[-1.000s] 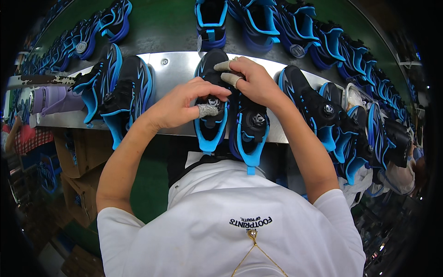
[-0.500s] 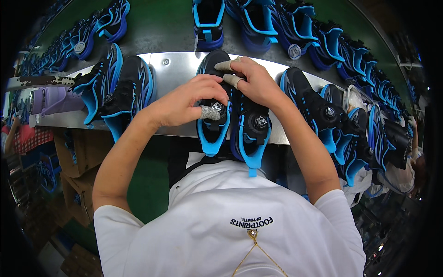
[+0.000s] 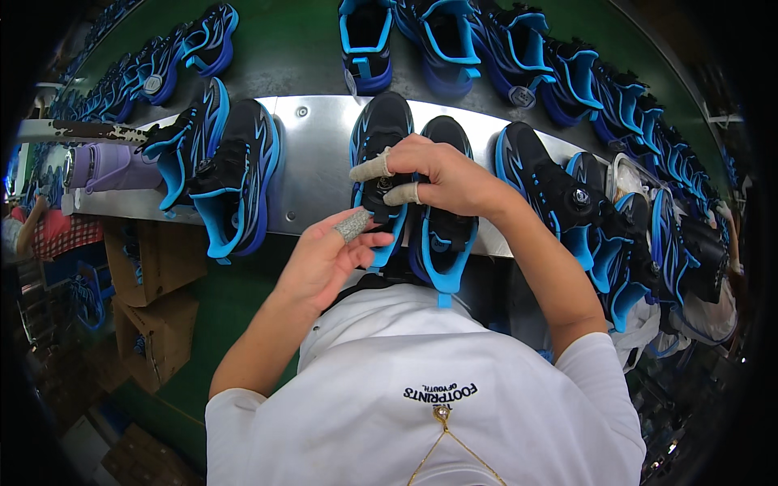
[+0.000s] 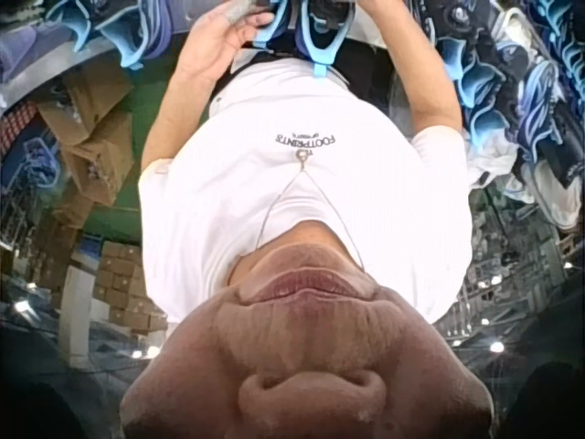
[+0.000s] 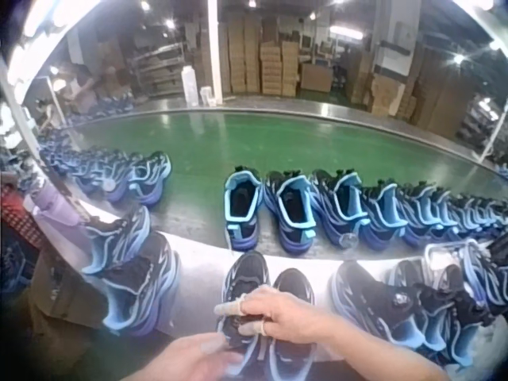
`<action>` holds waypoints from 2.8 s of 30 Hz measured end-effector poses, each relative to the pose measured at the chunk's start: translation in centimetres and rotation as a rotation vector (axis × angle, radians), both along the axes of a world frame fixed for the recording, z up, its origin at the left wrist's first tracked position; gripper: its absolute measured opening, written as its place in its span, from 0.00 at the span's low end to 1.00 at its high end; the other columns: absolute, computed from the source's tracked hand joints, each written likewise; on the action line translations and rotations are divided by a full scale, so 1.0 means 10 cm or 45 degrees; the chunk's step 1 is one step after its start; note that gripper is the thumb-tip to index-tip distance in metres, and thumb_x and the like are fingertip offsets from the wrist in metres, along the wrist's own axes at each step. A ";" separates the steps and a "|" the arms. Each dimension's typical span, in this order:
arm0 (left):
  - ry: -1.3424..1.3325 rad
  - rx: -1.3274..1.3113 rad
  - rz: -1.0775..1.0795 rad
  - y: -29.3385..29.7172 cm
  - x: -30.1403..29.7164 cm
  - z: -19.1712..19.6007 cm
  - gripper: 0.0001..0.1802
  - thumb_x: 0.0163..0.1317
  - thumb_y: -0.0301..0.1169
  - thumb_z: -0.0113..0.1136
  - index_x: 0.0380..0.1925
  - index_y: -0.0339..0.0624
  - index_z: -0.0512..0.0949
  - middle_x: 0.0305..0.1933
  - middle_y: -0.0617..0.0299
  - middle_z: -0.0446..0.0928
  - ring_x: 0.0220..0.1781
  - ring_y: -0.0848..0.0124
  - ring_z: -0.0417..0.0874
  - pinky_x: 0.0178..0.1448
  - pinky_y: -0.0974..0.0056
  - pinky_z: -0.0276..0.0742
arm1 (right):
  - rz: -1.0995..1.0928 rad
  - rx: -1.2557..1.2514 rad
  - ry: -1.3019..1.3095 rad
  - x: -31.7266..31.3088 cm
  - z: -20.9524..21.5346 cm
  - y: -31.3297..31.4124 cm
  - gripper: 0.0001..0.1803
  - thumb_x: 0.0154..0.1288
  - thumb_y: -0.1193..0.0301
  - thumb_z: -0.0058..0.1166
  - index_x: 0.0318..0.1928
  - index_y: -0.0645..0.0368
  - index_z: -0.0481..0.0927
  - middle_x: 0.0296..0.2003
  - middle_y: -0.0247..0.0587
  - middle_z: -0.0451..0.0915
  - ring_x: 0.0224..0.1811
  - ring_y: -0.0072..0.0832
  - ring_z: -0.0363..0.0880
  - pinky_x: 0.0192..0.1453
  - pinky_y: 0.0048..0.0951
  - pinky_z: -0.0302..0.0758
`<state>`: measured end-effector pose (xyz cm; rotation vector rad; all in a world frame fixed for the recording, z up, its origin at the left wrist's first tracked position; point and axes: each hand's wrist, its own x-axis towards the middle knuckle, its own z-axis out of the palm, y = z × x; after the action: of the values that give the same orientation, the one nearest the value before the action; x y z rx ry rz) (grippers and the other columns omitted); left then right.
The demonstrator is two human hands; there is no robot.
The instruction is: The person wipes the exterior and interior of several black and blue athletic shoes using a cloth, then places them back on an assembly line.
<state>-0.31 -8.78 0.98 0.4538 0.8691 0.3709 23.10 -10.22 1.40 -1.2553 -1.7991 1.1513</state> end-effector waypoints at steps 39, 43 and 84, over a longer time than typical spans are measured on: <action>0.432 1.791 -0.826 -0.23 0.04 0.31 0.18 0.68 0.27 0.53 0.57 0.40 0.76 0.59 0.41 0.74 0.64 0.52 0.74 0.65 0.53 0.70 | -0.877 -0.059 -0.077 0.66 -0.03 -0.55 0.19 0.68 0.68 0.61 0.57 0.57 0.82 0.45 0.38 0.85 0.46 0.22 0.80 0.50 0.24 0.76; 0.693 1.970 -1.057 -0.40 0.22 0.31 0.22 0.64 0.31 0.57 0.59 0.46 0.77 0.58 0.37 0.72 0.66 0.45 0.68 0.69 0.50 0.64 | -0.464 -0.236 0.050 0.43 0.14 -0.83 0.24 0.60 0.69 0.65 0.59 0.51 0.82 0.49 0.35 0.84 0.42 0.23 0.77 0.50 0.27 0.75; 0.528 1.809 -0.840 -0.29 0.44 0.41 0.15 0.60 0.20 0.51 0.47 0.35 0.79 0.37 0.51 0.79 0.32 0.63 0.81 0.39 0.62 0.77 | -0.750 0.062 -0.096 0.30 -0.14 -1.13 0.36 0.54 0.61 0.71 0.65 0.52 0.76 0.58 0.46 0.74 0.57 0.37 0.71 0.63 0.37 0.68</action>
<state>4.09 -11.66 5.09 2.1280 0.6724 0.2242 26.08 -21.55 0.02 -1.6648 -1.3501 0.7280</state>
